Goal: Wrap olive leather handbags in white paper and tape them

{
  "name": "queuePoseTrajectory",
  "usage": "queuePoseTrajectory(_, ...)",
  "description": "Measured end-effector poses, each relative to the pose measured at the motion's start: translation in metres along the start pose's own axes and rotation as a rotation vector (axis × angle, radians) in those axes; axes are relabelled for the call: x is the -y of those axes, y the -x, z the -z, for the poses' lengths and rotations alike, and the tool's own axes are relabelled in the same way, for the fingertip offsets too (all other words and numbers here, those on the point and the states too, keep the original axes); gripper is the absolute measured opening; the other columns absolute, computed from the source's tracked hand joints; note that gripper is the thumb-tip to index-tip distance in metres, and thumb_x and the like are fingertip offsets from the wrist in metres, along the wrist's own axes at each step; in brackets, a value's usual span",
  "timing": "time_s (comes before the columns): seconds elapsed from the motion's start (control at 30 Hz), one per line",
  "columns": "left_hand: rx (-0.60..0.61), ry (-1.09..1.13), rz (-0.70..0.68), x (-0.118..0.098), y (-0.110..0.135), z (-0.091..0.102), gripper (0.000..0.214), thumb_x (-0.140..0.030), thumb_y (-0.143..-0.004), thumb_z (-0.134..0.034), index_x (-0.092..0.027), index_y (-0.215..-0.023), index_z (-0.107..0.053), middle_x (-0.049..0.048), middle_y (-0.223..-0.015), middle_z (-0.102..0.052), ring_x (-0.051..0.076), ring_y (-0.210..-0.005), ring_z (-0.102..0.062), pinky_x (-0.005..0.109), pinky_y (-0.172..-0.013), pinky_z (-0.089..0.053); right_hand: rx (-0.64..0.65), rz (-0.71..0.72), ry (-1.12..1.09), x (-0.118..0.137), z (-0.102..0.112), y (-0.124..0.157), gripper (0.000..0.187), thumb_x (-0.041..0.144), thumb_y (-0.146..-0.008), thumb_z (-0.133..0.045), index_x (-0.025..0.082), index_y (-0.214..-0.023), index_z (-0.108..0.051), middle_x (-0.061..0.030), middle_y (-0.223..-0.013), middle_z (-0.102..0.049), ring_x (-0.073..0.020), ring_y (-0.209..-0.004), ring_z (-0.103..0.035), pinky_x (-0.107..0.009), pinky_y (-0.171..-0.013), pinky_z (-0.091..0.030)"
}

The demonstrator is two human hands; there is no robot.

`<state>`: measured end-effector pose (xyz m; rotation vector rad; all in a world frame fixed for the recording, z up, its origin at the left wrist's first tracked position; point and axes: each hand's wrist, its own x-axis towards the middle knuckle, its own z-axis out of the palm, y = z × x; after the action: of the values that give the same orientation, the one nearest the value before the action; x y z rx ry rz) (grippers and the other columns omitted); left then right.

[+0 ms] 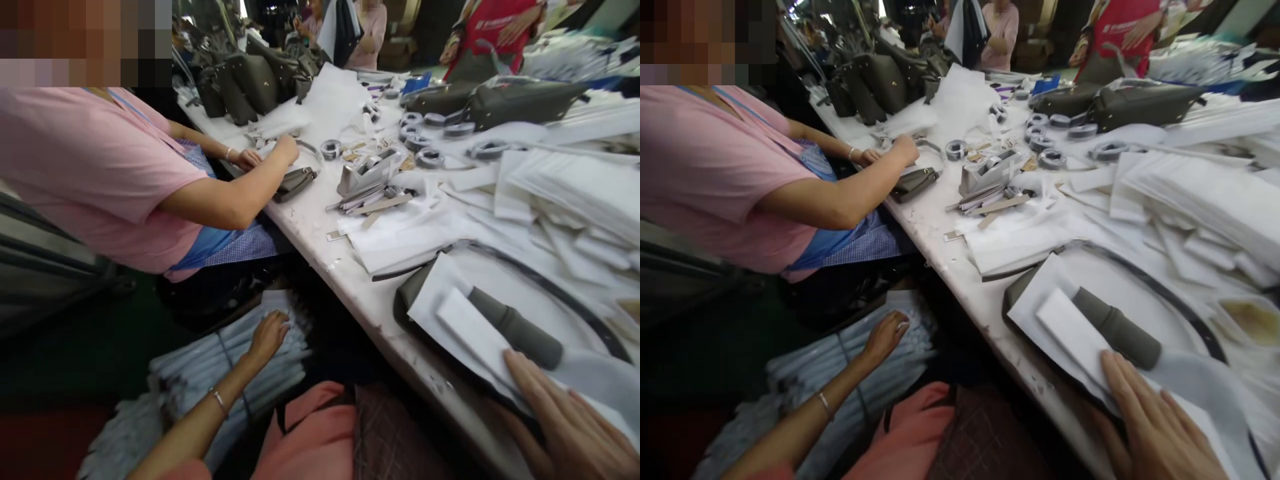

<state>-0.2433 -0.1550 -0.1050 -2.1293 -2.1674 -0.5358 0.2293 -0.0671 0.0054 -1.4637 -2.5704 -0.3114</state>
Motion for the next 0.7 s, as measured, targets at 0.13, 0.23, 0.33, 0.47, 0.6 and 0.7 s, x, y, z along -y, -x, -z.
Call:
queuePoseTrajectory(0.13,0.059,-0.042,0.033,0.032,0.067,-0.04,0.02,-0.028,-0.1,-0.047,-0.018,-0.087,-0.059,-0.0016,-0.072,-0.061,0.012,-0.059,-0.061,0.021,-0.048,-0.048,-0.004,0.035,0.007,-0.001,0.003,-0.001,0.075,0.051,-0.092,-0.037,0.019,-0.157,-0.021,-0.0147,-0.145,-0.052,-0.0383,-0.115,-0.063,-0.056,-0.103,-0.045)
queuePoseTrajectory(0.23,0.163,-0.055,0.057,0.035,0.11,-0.062,0.023,-0.036,-0.095,-0.059,-0.013,-0.099,-0.062,0.0007,-0.084,-0.063,0.01,-0.066,-0.06,0.024,-0.058,-0.053,0.008,0.027,0.007,0.0,0.005,-0.002,0.075,0.052,-0.091,-0.038,0.018,-0.157,-0.023,-0.0157,-0.143,-0.054,-0.0399,-0.114,-0.063,-0.057,-0.101,-0.046)
queuePoseTrajectory(0.33,0.26,-0.076,0.113,0.038,0.134,-0.08,0.025,-0.036,-0.094,-0.06,-0.014,-0.108,-0.062,0.0039,-0.096,-0.065,0.013,-0.078,-0.064,0.028,-0.066,-0.056,0.017,0.013,-0.006,0.0,0.006,-0.004,0.074,0.05,-0.092,-0.039,0.017,-0.156,-0.025,-0.0173,-0.139,-0.057,-0.0405,-0.112,-0.063,-0.057,-0.096,-0.049)
queuePoseTrajectory(0.47,0.328,-0.077,0.138,0.047,0.129,-0.091,0.018,-0.032,-0.093,-0.063,-0.014,-0.094,-0.063,-0.0001,-0.081,-0.064,0.011,-0.067,-0.063,0.024,-0.059,-0.054,-0.014,0.002,-0.023,0.003,0.009,-0.009,0.071,0.052,-0.093,-0.039,0.015,-0.153,-0.033,-0.0201,-0.134,-0.06,-0.0414,-0.11,-0.064,-0.058,-0.094,-0.05)
queuePoseTrajectory(0.6,0.256,-0.029,0.065,0.053,0.108,-0.073,0.012,-0.017,-0.089,-0.057,-0.021,-0.08,-0.063,-0.0029,-0.069,-0.068,0.015,-0.061,-0.069,0.02,-0.052,-0.054,-0.024,0.017,-0.042,0.009,0.021,-0.015,0.061,0.043,-0.094,-0.046,0.015,-0.148,-0.04,-0.0211,-0.131,-0.063,-0.0381,-0.112,-0.064,-0.054,-0.095,-0.051)
queuePoseTrajectory(0.7,0.121,0.027,0.072,0.068,0.094,-0.044,0.021,-0.021,-0.091,-0.045,-0.024,-0.088,-0.066,-0.0027,-0.078,-0.073,0.019,-0.072,-0.073,0.026,-0.061,-0.06,0.027,-0.017,-0.103,0.013,0.033,-0.022,0.054,0.034,-0.092,-0.05,0.016,-0.143,-0.045,-0.0182,-0.13,-0.064,-0.0342,-0.113,-0.065,-0.051,-0.093,-0.054)
